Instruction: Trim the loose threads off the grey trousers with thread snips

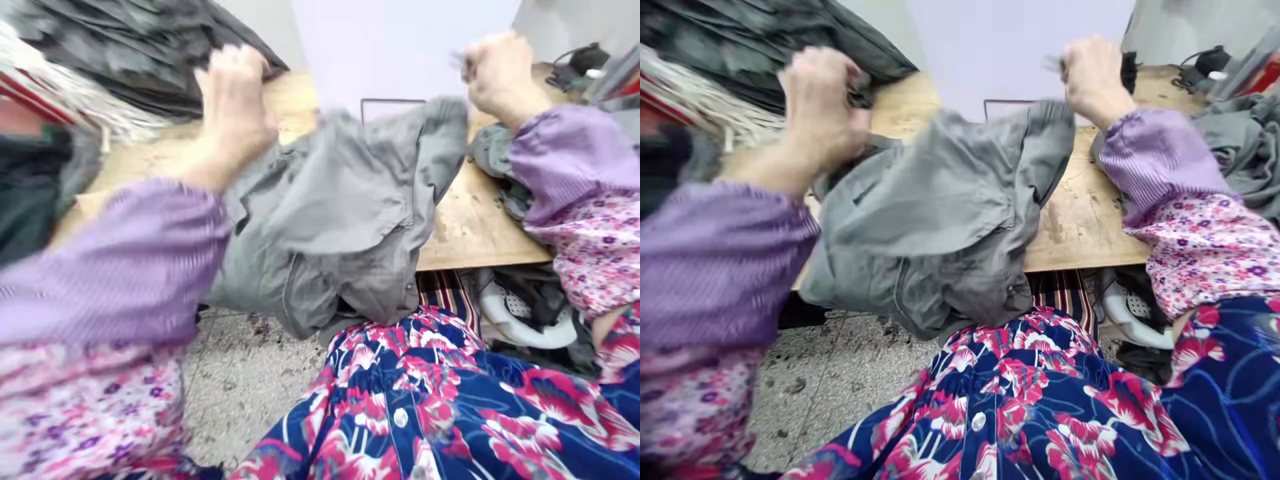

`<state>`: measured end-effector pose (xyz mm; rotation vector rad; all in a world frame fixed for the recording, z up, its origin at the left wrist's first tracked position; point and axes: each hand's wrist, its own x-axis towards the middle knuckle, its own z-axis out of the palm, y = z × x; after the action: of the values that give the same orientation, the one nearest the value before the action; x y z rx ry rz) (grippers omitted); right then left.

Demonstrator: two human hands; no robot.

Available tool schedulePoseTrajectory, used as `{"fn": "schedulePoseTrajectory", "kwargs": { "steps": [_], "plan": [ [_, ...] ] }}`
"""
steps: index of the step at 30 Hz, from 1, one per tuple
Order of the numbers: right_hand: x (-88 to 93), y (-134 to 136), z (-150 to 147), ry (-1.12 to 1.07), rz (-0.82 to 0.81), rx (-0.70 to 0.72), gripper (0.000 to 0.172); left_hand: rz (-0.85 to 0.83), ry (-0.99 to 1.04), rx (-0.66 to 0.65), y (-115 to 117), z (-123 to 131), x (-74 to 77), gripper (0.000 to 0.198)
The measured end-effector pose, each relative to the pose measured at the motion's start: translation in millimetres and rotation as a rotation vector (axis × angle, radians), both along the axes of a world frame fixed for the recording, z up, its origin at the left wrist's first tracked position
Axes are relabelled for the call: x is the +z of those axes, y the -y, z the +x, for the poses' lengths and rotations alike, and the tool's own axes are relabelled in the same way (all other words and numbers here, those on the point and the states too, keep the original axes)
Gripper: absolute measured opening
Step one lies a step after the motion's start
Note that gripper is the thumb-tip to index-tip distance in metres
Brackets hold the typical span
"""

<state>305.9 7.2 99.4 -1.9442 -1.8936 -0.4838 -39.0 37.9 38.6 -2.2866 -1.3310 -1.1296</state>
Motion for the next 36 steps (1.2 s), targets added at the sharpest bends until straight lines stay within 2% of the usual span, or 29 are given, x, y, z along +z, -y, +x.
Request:
{"fn": "schedulePoseTrajectory", "kwargs": {
  "steps": [2, 4, 5, 7, 9, 12, 15, 17, 19, 21, 23, 25, 27, 29, 30, 32, 34, 36],
  "plan": [
    [-35.0, 15, 19, 0.032, -0.052, -0.151, 0.036, -0.02, -0.056, -0.049, 28, 18, -35.3, 0.026],
    [-69.2, 33, 35, 0.014, -0.114, -0.125, 0.033, -0.006, -0.025, -0.131, 77, 32, -79.9, 0.027],
    [-84.5, 44, 40, -0.002, -0.144, -0.105, 0.033, -0.001, 0.01, -0.189, 105, 39, -102.2, 0.035],
    [-111.2, 67, 42, -0.09, -0.187, -0.027, 0.032, -0.019, 0.032, -0.274, 158, 52, -141.7, 0.04],
    [-135.0, 93, 31, -0.275, -0.209, 0.115, 0.033, -0.066, 0.042, -0.299, 194, 65, -170.7, 0.046],
    [-172.4, 135, -4, -0.51, -0.292, 0.362, 0.031, -0.047, 0.019, -0.242, 212, 84, -194.8, 0.05],
    [-208.4, 167, -40, -0.533, -0.371, 0.427, 0.026, -0.025, -0.062, -0.233, 206, 96, -204.2, 0.029],
    [-221.0, 177, -55, -0.501, -0.396, 0.441, 0.024, -0.045, -0.092, -0.31, 201, 99, -208.3, 0.016],
    [-219.0, 183, -61, -0.528, -0.415, 0.509, 0.026, -0.082, -0.082, -0.425, 201, 96, -212.4, 0.02],
    [-205.3, 185, -63, -0.61, -0.441, 0.611, 0.029, -0.131, -0.062, -0.537, 205, 92, -215.1, 0.021],
    [-188.7, 186, -65, -0.668, -0.406, 0.646, 0.029, -0.189, 0.0, -0.61, 211, 86, -214.4, 0.019],
    [-177.8, 184, -69, -0.661, -0.307, 0.62, 0.026, -0.26, 0.181, -0.551, 215, 80, -209.6, 0.016],
    [-176.4, 179, -77, -0.622, -0.214, 0.622, 0.019, -0.381, 0.475, -0.314, 213, 76, -202.8, 0.018],
    [-182.6, 171, -87, -0.583, -0.161, 0.673, 0.012, -0.56, 0.772, -0.051, 203, 75, -197.0, 0.036],
    [-187.2, 167, -93, -0.558, -0.133, 0.694, 0.009, -0.658, 0.896, 0.025, 196, 75, -195.2, 0.045],
    [-196.5, 156, -103, -0.475, -0.069, 0.71, 0.006, -0.847, 1.1, 0.01, 182, 78, -192.9, 0.051],
    [-204.1, 146, -113, -0.347, -0.029, 0.683, 0.013, -0.97, 1.284, -0.119, 171, 83, -190.5, 0.041],
    [-209.1, 137, -120, -0.227, -0.039, 0.641, 0.015, -1.013, 1.454, -0.241, 166, 88, -186.2, 0.029]
  ]
}}
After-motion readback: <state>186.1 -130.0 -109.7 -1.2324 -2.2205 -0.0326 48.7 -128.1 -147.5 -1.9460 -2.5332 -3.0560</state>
